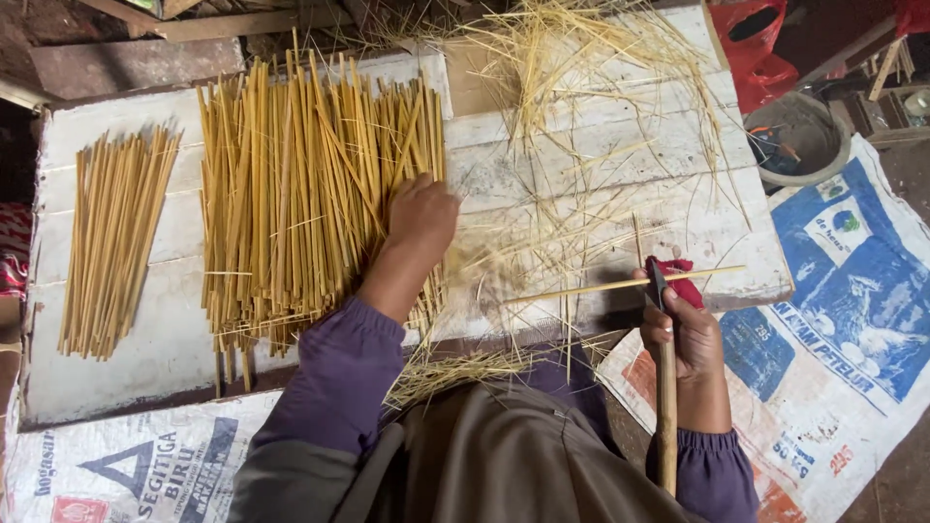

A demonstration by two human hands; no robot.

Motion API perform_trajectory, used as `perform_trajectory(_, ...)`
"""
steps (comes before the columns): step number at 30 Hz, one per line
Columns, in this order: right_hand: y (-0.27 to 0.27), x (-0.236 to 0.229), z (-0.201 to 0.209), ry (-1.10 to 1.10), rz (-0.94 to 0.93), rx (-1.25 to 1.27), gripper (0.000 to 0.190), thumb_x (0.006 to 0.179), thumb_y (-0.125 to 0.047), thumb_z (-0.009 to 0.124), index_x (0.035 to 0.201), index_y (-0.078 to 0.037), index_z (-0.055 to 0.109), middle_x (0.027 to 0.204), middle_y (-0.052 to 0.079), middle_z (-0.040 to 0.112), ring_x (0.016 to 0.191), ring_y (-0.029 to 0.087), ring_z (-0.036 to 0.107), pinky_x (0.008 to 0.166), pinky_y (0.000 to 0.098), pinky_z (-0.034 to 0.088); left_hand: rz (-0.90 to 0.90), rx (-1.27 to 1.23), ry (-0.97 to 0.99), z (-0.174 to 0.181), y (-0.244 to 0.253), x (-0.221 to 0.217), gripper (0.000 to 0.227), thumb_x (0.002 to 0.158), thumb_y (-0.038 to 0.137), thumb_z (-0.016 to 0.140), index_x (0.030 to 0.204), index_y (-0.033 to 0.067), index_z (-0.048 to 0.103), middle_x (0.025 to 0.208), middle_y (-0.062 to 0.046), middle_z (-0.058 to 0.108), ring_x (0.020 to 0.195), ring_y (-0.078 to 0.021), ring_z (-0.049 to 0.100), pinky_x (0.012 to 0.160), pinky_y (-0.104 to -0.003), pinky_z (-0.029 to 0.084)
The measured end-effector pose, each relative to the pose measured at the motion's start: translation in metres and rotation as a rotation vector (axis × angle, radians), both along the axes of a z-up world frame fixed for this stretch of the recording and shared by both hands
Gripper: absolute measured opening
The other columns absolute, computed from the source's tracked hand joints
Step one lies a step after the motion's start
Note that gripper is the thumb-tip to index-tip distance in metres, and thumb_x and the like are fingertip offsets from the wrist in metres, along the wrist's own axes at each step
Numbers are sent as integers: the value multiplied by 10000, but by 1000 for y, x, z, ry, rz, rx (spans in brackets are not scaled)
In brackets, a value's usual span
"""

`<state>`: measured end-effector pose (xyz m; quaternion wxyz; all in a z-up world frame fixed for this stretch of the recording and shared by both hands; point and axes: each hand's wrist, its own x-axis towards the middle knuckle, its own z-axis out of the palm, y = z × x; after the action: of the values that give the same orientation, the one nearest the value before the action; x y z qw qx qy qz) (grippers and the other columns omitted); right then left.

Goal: Stripping and cleaning long thin sticks using a handheld blade

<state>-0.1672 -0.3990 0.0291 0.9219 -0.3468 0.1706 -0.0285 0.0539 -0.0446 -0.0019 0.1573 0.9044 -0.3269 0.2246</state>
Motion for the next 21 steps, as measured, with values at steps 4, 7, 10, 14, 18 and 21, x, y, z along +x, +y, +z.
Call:
perform_trajectory(4, 17, 1, -12, 29, 35, -3, 139, 982, -42, 573, 1006, -103, 695, 1289, 277, 687, 572, 77, 510, 437, 108, 384, 271, 469, 311, 78, 21, -62, 249, 884, 157, 563, 733, 205, 755, 934, -32, 721, 1028, -272, 547, 941, -513, 313)
perform_trajectory(7, 57, 19, 5, 93, 97, 45, 143, 976, -34, 593, 1076, -59, 692, 1226, 232, 724, 540, 103, 529, 416, 134, 389, 207, 231, 425, 157, 5, -128, 360, 935, 20, 641, 1293, 17, 677, 1435, -267, 579, 1441, -375, 456, 1231, -559, 191)
perform_trajectory(10, 99, 28, 31, 116, 166, 56, 151, 943, 15, 631, 1060, -57, 694, 995, 238, 731, 488, 168, 575, 353, 198, 424, -89, -146, 753, 121, -4, -184, 420, 966, 113, 644, 1347, -62, 614, 1414, -330, 553, 1258, -436, 596, 1020, -467, 528)
perform_trajectory(14, 131, 37, 60, 86, 230, -30, 127, 922, 47, 626, 1026, -4, 678, 933, 279, 719, 455, 210, 588, 329, 214, 411, 35, -304, 569, 45, 9, -214, 340, 935, 189, 715, 1231, 25, 685, 1114, -145, 662, 983, -348, 717, 760, -378, 621)
perform_trajectory(18, 142, 35, 36, 114, 545, -231, 477, 962, -60, 629, 1434, -3, 591, 739, 216, 696, 477, 180, 657, 348, 216, 457, 32, -553, 598, 44, 22, -223, 241, 1000, 162, 591, 1127, 2, 720, 906, -98, 622, 728, -249, 654, 620, -386, 524)
perform_trajectory(21, 185, 9, 9, 213, 726, -21, 218, 934, -29, 705, 1118, 74, 652, 824, 229, 681, 566, 275, 724, 327, 243, 474, 104, -669, 579, 54, 24, -226, 55, 911, 60, 665, 905, 41, 717, 806, -67, 629, 681, -216, 642, 604, -350, 499)
